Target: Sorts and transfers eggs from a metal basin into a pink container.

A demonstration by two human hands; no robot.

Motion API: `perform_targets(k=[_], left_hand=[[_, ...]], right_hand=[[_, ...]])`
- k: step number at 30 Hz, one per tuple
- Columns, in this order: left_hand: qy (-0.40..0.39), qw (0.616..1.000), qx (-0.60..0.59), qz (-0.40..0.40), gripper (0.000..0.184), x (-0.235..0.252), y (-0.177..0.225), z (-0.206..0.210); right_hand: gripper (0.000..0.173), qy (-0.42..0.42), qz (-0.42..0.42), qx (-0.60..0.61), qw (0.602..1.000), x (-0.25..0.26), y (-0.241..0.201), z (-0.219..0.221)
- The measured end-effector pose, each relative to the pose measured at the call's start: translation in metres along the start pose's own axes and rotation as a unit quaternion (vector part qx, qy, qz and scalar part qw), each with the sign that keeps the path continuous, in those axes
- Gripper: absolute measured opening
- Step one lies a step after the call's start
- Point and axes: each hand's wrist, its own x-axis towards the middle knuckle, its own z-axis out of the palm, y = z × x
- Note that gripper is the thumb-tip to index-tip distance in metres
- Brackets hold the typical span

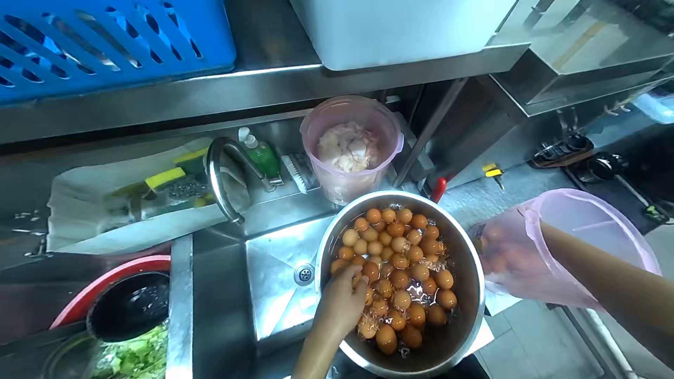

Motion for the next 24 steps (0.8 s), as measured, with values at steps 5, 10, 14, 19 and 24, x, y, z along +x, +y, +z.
perform_targets(k=[5,10,14,19,24], left_hand=[[0.077,0.984,0.161,-0.002,0.04,0.037,0.025,0.005],[0.04,0.966,0.254,-0.025,0.057,0.077,0.045,0.016],[0.046,0.956,0.289,-0.018,0.048,0.093,0.045,0.027],[0.006,0.955,0.294,0.039,0.06,0.109,0.038,0.033],[-0.04,0.938,0.343,0.043,0.07,0.111,0.038,0.028]], right_hand=[[0.024,0.239,0.26,0.415,0.838,0.008,0.048,0.042],[0.039,0.385,0.243,0.417,0.787,0.006,0.122,0.079],[0.031,0.46,0.175,0.449,0.746,-0.044,0.085,0.093],[0.026,0.516,0.096,0.474,0.707,-0.065,0.054,0.137],[0.029,0.554,0.066,0.4,0.727,-0.071,0.038,0.172]])
